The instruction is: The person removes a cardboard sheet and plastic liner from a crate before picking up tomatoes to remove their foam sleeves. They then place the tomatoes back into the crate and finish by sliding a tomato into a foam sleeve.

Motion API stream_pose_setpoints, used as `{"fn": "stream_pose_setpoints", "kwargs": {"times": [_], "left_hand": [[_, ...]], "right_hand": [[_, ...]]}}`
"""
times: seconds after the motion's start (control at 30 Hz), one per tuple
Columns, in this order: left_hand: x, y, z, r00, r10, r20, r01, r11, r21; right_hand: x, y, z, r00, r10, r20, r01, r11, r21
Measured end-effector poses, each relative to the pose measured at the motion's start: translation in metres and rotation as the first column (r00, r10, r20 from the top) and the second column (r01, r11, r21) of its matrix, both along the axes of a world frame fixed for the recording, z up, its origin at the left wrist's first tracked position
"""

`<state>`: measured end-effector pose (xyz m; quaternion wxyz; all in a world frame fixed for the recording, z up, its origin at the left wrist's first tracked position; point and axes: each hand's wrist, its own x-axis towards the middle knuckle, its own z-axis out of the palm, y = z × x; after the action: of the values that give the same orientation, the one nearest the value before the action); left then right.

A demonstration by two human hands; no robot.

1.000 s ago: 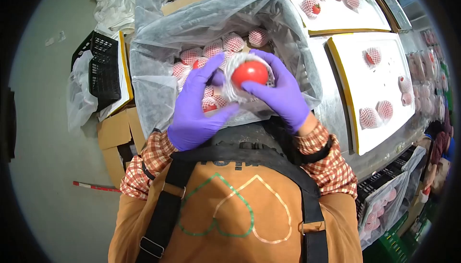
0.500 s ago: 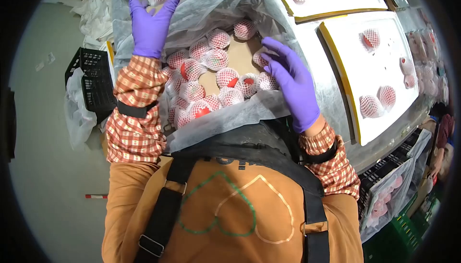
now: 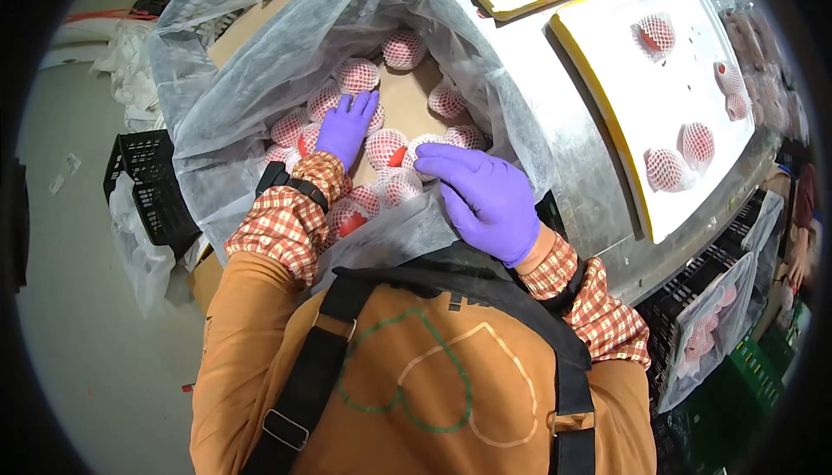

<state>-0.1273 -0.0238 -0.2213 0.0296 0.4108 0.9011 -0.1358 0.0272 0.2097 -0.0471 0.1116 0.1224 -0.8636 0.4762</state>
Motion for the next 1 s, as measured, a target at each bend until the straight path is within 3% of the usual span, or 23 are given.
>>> {"fn": "stream_pose_setpoints", "kwargs": {"times": [0.17, 0.23, 0.27, 0.33, 0.37, 0.4, 0.43, 0.47, 0.53, 0.57, 0.6, 0.63, 0.67, 0.77, 0.8, 0.9, 0.93, 1.0], "left_hand": [[-0.013, 0.01, 0.009, 0.995, 0.043, 0.087, -0.039, 0.998, -0.041], [-0.009, 0.004, 0.031, 0.962, 0.126, 0.241, -0.172, 0.968, 0.184], [-0.007, 0.001, 0.045, 0.964, 0.126, 0.233, -0.171, 0.967, 0.186], [-0.003, -0.005, 0.078, 0.95, 0.123, 0.286, -0.264, 0.806, 0.529], [-0.001, -0.006, 0.099, 0.908, 0.116, 0.403, -0.355, 0.725, 0.591], [0.006, -0.005, 0.118, 0.914, 0.112, 0.389, -0.344, 0.723, 0.599], [0.014, -0.004, 0.137, 0.936, 0.072, 0.345, -0.31, 0.635, 0.707], [0.022, -0.004, 0.151, 0.955, 0.035, 0.296, -0.268, 0.533, 0.802], [0.041, -0.004, 0.174, 0.976, 0.004, 0.218, -0.195, 0.467, 0.862], [0.051, -0.004, 0.187, 0.983, -0.011, 0.185, -0.162, 0.43, 0.888], [0.06, -0.004, 0.195, 0.988, -0.023, 0.152, -0.131, 0.394, 0.91], [0.069, -0.001, 0.192, 0.954, -0.095, 0.285, -0.258, 0.226, 0.939], [0.075, -0.002, 0.192, 0.956, -0.092, 0.277, -0.252, 0.22, 0.942], [0.091, -0.008, 0.199, 0.972, -0.059, 0.228, -0.196, 0.332, 0.923], [0.096, -0.01, 0.203, 0.972, -0.056, 0.23, -0.199, 0.332, 0.922], [0.118, -0.016, 0.221, 0.835, -0.074, 0.546, -0.484, 0.376, 0.79], [0.122, -0.015, 0.223, 0.831, -0.066, 0.553, -0.493, 0.375, 0.785], [0.13, -0.011, 0.225, 0.706, -0.062, 0.705, -0.679, 0.221, 0.7]], "right_hand": [[0.0, -0.006, -0.002, 0.998, -0.048, -0.032, 0.052, 0.992, 0.117], [0.002, -0.006, -0.002, 0.998, -0.062, -0.029, 0.065, 0.989, 0.129], [0.002, -0.006, -0.003, 0.998, -0.064, 0.008, 0.063, 0.99, 0.126], [0.001, -0.011, -0.005, 0.997, -0.067, 0.033, 0.063, 0.991, 0.12], [-0.001, -0.014, -0.007, 0.99, -0.138, 0.024, 0.136, 0.989, 0.055], [-0.003, -0.015, -0.007, 0.978, -0.208, 0.019, 0.209, 0.978, -0.009], [-0.002, -0.013, -0.007, 0.957, -0.15, 0.25, 0.198, 0.963, -0.183], [-0.006, -0.013, -0.003, 0.959, -0.158, 0.234, 0.202, 0.963, -0.178], [-0.014, -0.019, 0.01, 0.828, 0.163, 0.537, 0.27, 0.724, -0.635], [-0.015, -0.026, 0.017, 0.783, 0.303, 0.543, 0.271, 0.619, -0.737], [-0.017, -0.033, 0.015, 0.789, 0.301, 0.536, 0.262, 0.624, -0.736], [-0.02, -0.042, 0.012, 0.713, 0.505, 0.486, 0.268, 0.444, -0.855], [-0.022, -0.051, 0.012, 0.622, 0.683, 0.383, 0.3, 0.243, -0.922], [-0.024, -0.073, 0.04, 0.725, 0.614, 0.312, 0.248, 0.189, -0.95], [-0.025, -0.076, 0.037, 0.722, 0.617, 0.313, 0.249, 0.19, -0.95], [-0.031, -0.08, 0.025, 0.775, 0.489, 0.401, 0.344, 0.206, -0.916], [-0.034, -0.081, 0.018, 0.768, 0.496, 0.405, 0.349, 0.206, -0.914], [-0.037, -0.084, 0.001, 0.874, 0.284, 0.394, 0.206, 0.518, -0.831]]}}
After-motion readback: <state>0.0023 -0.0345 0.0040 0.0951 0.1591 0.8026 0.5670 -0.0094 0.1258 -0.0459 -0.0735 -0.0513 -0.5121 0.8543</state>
